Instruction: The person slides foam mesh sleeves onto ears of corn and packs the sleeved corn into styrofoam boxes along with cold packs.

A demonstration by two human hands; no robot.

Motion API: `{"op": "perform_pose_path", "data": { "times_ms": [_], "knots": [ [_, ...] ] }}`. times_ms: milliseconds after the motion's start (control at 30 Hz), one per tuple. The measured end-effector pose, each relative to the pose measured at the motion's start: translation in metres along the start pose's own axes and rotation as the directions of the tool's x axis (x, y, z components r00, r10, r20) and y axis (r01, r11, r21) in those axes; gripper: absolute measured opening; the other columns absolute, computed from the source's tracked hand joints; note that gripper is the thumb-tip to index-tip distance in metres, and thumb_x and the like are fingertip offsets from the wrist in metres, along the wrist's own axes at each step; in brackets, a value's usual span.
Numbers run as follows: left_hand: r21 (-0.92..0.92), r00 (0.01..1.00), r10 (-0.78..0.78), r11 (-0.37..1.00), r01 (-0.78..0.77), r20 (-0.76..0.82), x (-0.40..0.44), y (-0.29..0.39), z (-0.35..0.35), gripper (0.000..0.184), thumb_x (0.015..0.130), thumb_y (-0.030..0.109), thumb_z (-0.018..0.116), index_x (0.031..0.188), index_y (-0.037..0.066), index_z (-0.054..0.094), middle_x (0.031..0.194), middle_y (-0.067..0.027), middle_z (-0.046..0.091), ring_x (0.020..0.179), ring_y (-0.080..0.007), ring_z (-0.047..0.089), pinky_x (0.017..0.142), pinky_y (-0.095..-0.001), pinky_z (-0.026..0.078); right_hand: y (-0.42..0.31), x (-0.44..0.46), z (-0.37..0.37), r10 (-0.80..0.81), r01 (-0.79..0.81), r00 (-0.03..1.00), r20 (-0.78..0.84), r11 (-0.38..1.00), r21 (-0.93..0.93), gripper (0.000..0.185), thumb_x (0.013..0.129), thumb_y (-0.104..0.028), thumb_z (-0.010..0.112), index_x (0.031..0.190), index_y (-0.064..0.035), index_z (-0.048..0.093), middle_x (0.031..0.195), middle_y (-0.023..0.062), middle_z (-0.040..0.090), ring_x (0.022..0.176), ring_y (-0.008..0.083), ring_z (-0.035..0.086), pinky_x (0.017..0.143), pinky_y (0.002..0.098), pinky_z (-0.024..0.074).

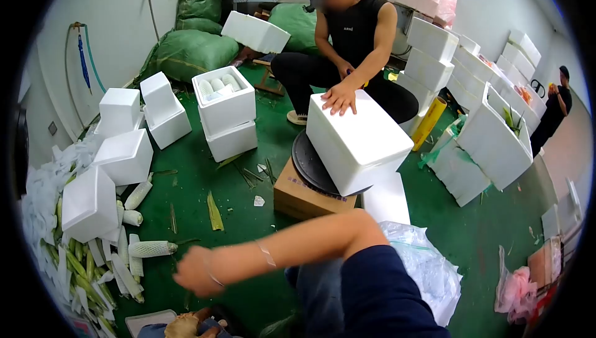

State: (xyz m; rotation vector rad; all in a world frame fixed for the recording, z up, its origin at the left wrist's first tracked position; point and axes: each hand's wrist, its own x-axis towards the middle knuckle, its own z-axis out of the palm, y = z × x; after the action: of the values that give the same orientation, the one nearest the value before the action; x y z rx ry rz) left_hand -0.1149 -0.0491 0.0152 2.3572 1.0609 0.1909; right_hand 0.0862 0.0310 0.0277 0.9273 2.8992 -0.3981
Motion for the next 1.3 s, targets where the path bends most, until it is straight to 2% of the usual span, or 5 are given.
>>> {"op": "perform_pose_path", "data": {
  "times_ms": [200,267,367,567,1300],
  "knots": [
    [0.01,1.0,0.021,1.0,-0.021,-0.002,0.001,-0.003,0.009,0.038,0.077,0.024,0.067,0.11,0.005,0.06,0.086,-0.013,0.064,0.08,-0.0305,0.061,0.07,-0.039,0.048,-0.03,-0.071,0.034,-0.066,0.088,0.993,-0.096,0.962,0.257,0.028,0.079,-0.025,0.06,0.091,-0.0009,0.053,0.073,0.0135,0.061,0.072,0.0312,0.062,0.058,0.0391,0.0491],
    [0.023,0.999,0.03,0.999,-0.03,-0.013,0.003,-0.005,0.012,0.039,0.077,0.024,0.067,0.11,0.005,0.06,0.086,-0.0134,0.064,0.08,-0.0308,0.061,0.07,-0.039,0.048,-0.019,-0.073,0.053,0.037,-0.006,0.996,-0.076,0.927,0.376,0.024,0.079,-0.021,0.058,0.09,-0.0003,0.053,0.075,0.0135,0.061,0.074,0.0313,0.062,0.061,0.0387,0.0495],
    [0.056,0.999,0.036,0.998,-0.036,0.01,0.003,0.003,0.011,0.04,0.078,0.025,0.067,0.111,0.005,0.059,0.088,-0.014,0.064,0.081,-0.0314,0.061,0.07,-0.0392,0.048,-0.011,-0.072,0.072,0.101,-0.11,0.992,0.078,0.987,0.117,0.028,0.078,-0.019,0.057,0.097,0.0012,0.057,0.081,0.0177,0.065,0.078,0.0339,0.064,0.065,0.0419,0.051],
    [0.103,1.0,-0.01,0.995,0.007,0.026,0.002,0.003,0.01,0.041,0.078,0.028,0.067,0.112,0.006,0.058,0.092,-0.0148,0.064,0.084,-0.0316,0.061,0.073,-0.0395,0.049,-0.022,-0.071,0.071,0.016,-0.033,0.995,0.1,0.985,0.17,0.024,0.08,-0.019,0.055,0.093,0.0008,0.054,0.074,0.0171,0.063,0.071,0.0336,0.064,0.059,0.041,0.0501],
    [0.115,1.0,-0.007,0.993,0.004,0.027,-0.001,0.0,0.01,0.041,0.079,0.032,0.066,0.11,0.006,0.06,0.094,-0.0143,0.064,0.087,-0.0308,0.061,0.075,-0.0386,0.048,-0.02,-0.065,0.064,0.058,-0.084,0.982,0.177,0.987,0.139,0.025,0.078,-0.016,0.056,0.095,0.0024,0.054,0.076,0.0182,0.064,0.073,0.0339,0.064,0.062,0.0402,0.0508]
  ]
}}
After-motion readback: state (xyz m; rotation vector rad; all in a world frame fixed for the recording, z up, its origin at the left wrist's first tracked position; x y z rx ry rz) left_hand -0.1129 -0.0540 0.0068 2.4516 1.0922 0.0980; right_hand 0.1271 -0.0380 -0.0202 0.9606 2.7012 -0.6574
